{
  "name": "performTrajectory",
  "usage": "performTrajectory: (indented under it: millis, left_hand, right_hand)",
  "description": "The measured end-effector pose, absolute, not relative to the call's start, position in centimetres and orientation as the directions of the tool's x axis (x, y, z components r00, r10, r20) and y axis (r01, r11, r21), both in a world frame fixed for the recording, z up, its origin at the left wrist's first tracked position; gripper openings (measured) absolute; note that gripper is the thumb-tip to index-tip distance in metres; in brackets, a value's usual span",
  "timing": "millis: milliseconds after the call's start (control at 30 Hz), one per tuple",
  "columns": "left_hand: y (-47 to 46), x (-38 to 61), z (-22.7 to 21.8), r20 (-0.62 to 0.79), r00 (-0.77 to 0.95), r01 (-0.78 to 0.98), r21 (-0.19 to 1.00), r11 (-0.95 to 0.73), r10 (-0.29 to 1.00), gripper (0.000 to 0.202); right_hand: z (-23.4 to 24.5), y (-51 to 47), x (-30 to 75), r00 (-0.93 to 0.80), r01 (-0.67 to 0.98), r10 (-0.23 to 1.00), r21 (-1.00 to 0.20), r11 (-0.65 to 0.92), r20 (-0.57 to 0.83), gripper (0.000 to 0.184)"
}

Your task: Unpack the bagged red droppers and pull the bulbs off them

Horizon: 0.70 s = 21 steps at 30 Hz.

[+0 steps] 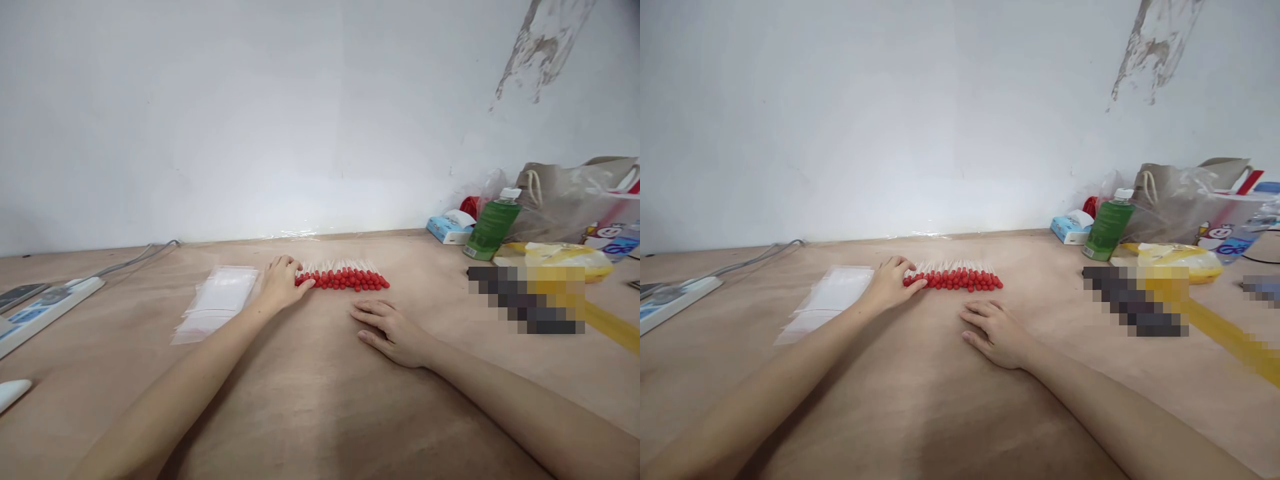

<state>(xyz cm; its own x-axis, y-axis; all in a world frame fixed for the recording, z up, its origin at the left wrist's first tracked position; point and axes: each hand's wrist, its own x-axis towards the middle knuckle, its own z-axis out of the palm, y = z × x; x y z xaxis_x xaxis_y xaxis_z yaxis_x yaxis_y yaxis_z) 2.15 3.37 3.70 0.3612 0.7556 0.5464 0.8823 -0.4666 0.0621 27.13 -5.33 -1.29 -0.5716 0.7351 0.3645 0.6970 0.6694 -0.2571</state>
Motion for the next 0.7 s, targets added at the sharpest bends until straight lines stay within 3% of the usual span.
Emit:
performTrajectory:
  millis: [200, 433, 500, 600, 700]
  left_hand:
    - [4.3, 2.7, 2.6, 0.549, 0.239, 0.865, 0.255, -0.432, 0.801, 0.022]
    - [3.0, 1.7, 2.2, 0.596, -0.026, 0.826, 0.465, -0.319, 0.802, 0.030]
    - [1.4, 0.5, 1.9, 0.580, 0.045, 0.779, 0.489, -0.392, 0.813, 0.027]
    - [-1.3, -1.3, 1.4, 0.494, 0.291, 0.665, 0.511, -0.545, 0.819, 0.020]
    - [-3.1, -2.2, 0.8, 0.411, 0.394, 0.630, 0.531, -0.567, 0.822, 0.018]
  right_hand:
    - [-1.2, -5.3, 27.1, -0.569, 0.703, 0.740, -0.253, 0.664, 0.360, 0.043]
    - [-1.3, -5.4, 27.1, -0.565, 0.698, 0.744, -0.274, 0.662, 0.357, 0.043]
    - [-1.5, -5.5, 27.2, -0.512, 0.702, 0.757, -0.311, 0.641, 0.406, 0.050]
    - [-1.5, -5.6, 27.2, -0.394, 0.720, 0.759, -0.339, 0.605, 0.518, 0.070]
    - [-1.1, -5.4, 26.8, -0.404, 0.734, 0.700, -0.248, 0.632, 0.589, 0.069]
